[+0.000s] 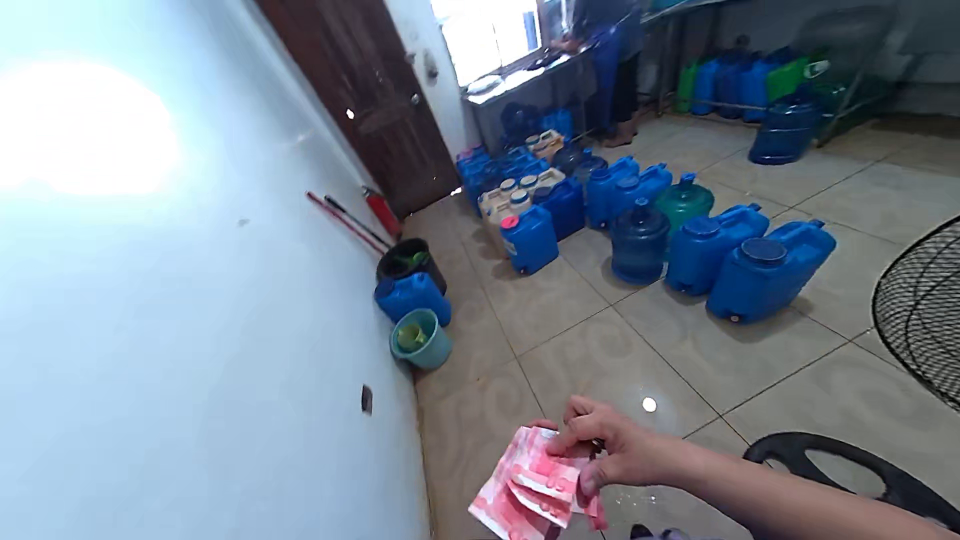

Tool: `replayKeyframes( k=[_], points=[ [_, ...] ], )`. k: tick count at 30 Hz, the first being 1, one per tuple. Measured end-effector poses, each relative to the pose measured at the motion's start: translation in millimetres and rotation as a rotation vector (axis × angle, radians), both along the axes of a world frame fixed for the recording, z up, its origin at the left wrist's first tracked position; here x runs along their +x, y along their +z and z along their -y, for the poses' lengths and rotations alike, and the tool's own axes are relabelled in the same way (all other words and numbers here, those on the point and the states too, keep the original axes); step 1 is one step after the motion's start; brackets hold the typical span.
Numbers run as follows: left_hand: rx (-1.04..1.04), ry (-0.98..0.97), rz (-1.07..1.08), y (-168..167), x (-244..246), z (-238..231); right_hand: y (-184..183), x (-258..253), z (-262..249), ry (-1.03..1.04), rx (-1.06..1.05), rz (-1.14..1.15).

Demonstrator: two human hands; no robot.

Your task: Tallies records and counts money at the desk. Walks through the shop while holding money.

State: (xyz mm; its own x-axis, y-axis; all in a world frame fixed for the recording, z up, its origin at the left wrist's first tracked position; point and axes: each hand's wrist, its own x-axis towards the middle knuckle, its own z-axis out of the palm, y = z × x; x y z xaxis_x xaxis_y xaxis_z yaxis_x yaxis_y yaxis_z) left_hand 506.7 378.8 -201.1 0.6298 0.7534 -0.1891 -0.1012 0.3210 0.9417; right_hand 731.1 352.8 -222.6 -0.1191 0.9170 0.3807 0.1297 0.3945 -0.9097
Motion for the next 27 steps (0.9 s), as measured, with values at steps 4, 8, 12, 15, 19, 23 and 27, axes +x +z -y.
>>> replayKeyframes(
  k=[4,8,12,15,19,23,27],
  points=[
    [-0.404,-0.254,0.391,-20.4,100.6,-74.8,0.7,55.4,-12.1,-0.111,-0.105,0.064],
    [-0.440,-0.385,0.286,-23.1,158.5,-118.5,-13.5,103.5,-31.8,-0.218,-0.202,-0.175],
    [-0.217,-0.363,0.021,-16.6,220.5,-162.5,-34.9,146.1,-71.3,-0.292,-0.369,-0.660],
    [-0.024,-0.216,0.025,-27.5,275.6,-194.4,-34.6,167.9,-106.6,-0.395,-0.507,-0.736],
    [0.230,-0.220,0.055,-32.0,343.8,-249.9,-20.4,192.1,-156.9,-0.561,-0.476,-0.861],
    [0.553,-0.512,0.324,-42.5,426.0,-289.7,-12.1,256.1,-180.7,-0.868,-0.350,-0.909],
    [0.757,-0.670,0.454,-59.5,520.8,-285.8,-5.5,340.3,-176.9,-0.984,-0.277,-1.167]
  ],
)
